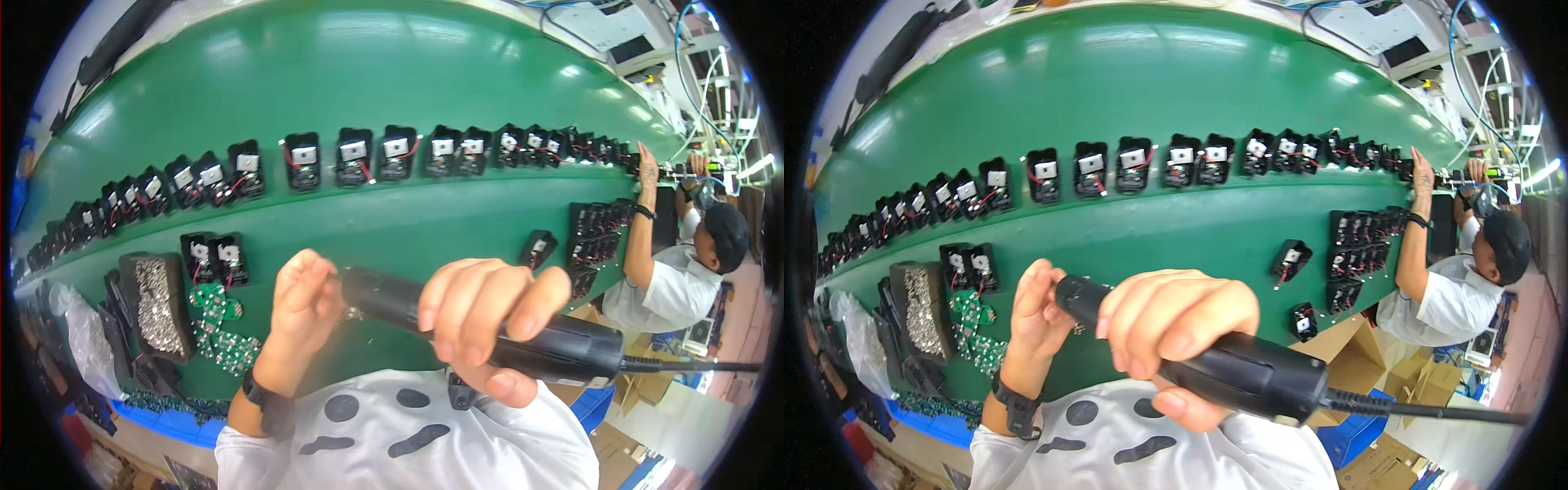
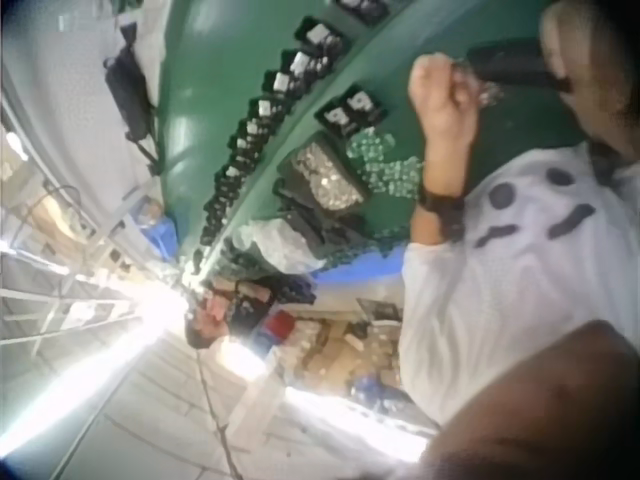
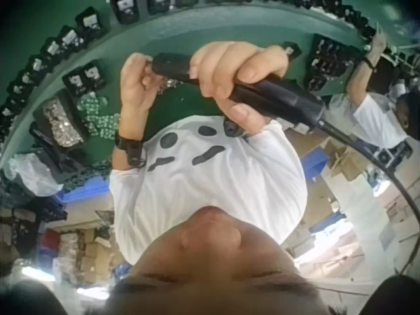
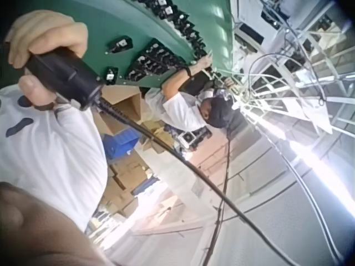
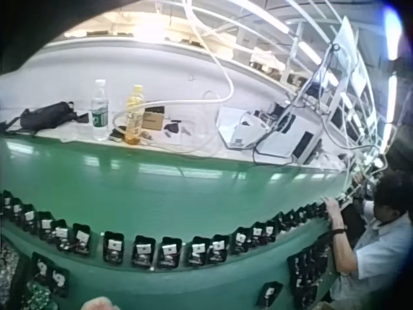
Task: Assembling small electronic components by driving screws into them with an electric screwdriver.
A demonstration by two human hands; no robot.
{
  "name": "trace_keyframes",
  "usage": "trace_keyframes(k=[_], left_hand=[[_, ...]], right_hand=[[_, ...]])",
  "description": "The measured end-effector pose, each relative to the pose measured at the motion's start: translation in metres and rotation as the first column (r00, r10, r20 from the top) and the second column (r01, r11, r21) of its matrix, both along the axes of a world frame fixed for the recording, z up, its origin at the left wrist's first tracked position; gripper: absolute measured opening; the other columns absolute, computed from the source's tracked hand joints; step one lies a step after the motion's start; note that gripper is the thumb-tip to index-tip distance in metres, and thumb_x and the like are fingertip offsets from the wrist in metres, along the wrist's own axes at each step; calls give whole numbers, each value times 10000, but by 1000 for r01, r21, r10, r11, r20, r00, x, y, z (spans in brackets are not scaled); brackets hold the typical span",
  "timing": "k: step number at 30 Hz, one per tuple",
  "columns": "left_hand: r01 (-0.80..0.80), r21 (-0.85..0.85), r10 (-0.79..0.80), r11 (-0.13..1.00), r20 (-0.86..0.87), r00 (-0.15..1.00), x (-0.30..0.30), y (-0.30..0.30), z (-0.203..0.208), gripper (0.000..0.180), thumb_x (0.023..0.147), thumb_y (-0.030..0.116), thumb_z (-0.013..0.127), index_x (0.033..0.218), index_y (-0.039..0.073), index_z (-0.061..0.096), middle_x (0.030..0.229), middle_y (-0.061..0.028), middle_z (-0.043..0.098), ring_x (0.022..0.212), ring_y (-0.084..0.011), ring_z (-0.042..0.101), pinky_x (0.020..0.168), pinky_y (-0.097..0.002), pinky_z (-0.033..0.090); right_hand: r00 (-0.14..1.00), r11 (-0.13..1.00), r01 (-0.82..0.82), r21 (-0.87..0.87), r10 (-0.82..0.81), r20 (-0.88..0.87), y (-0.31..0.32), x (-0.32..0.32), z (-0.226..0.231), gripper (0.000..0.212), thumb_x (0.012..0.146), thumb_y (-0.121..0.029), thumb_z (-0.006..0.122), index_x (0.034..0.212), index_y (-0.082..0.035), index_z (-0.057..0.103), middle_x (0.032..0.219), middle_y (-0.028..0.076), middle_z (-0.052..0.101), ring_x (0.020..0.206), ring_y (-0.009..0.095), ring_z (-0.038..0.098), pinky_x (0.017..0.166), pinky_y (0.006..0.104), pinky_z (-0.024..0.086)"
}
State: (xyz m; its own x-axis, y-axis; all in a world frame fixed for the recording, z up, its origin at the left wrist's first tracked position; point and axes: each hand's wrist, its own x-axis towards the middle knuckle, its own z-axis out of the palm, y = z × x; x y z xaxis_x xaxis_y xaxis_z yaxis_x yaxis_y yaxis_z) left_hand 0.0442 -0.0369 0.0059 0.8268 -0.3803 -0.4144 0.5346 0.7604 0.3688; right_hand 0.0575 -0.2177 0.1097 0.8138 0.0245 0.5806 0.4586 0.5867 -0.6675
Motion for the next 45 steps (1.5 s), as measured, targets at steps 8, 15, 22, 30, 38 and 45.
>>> trace_keyframes(k=[8, 15, 22, 30, 38, 45], left_hand=[[40, -20, -39, 999, 65, 997, -20, 3, -18, 189, 967, 251, 596, 876, 108, 513, 744, 15, 599, 413, -26, 368, 398, -183, 353], [136, -101, -108, 986, 242, 964, -43, -22, 18, 308, 927, 374, 637, 1029, 88, 586, 837, -35, 647, 502, -82, 474, 474, -186, 365], [-212, 833, -477, 510, 479, 737, -33, 36, 47, 433, 741, 212, 775, 1106, 45, 613, 928, -68, 668, 797, -175, 624, 632, -295, 465], [-837, 505, -873, -212, 287, 394, 94, 110, 46, 744, 618, 310, 843, 1258, 96, 531, 1288, -115, 534, 1257, -326, 454, 1045, -505, 327], [-771, 617, -947, -160, 125, 296, 151, 91, 10, 717, 609, 343, 838, 1181, 49, 520, 1097, -104, 608, 1068, -258, 602, 1135, -551, 247], [-750, 656, -943, -90, 185, 275, 156, 91, 5, 539, 597, 310, 844, 1005, 60, 598, 896, -85, 641, 920, -255, 649, 1117, -535, 284]], right_hand=[[999, 1000, 1, 8, -1, -38, -8, -28, 7, 343, 781, -70, 648, 1076, -78, 475, 821, 73, 589, 730, 211, 597, 738, 418, 480], [999, 1000, 8, 15, -7, -37, -10, -70, 29, 318, 823, -94, 632, 1089, -84, 458, 830, 78, 573, 782, 212, 577, 804, 428, 461], [984, 981, 166, -96, -172, -54, 6, -61, 42, 353, 785, -136, 716, 1033, -80, 471, 789, 66, 567, 745, 207, 580, 763, 412, 467], [987, 973, 136, -187, -116, 113, 65, 38, 5, 403, 808, -171, 747, 1061, -85, 445, 795, 65, 559, 704, 192, 564, 749, 389, 474], [999, 962, 38, -272, -27, 46, 85, 97, -31, 395, 806, -109, 732, 1068, -58, 441, 815, 79, 583, 740, 182, 579, 784, 379, 491], [999, 965, 22, -260, -12, 41, 86, 113, -52, 398, 809, -86, 710, 1091, -49, 431, 825, 84, 582, 757, 180, 580, 790, 370, 491]])
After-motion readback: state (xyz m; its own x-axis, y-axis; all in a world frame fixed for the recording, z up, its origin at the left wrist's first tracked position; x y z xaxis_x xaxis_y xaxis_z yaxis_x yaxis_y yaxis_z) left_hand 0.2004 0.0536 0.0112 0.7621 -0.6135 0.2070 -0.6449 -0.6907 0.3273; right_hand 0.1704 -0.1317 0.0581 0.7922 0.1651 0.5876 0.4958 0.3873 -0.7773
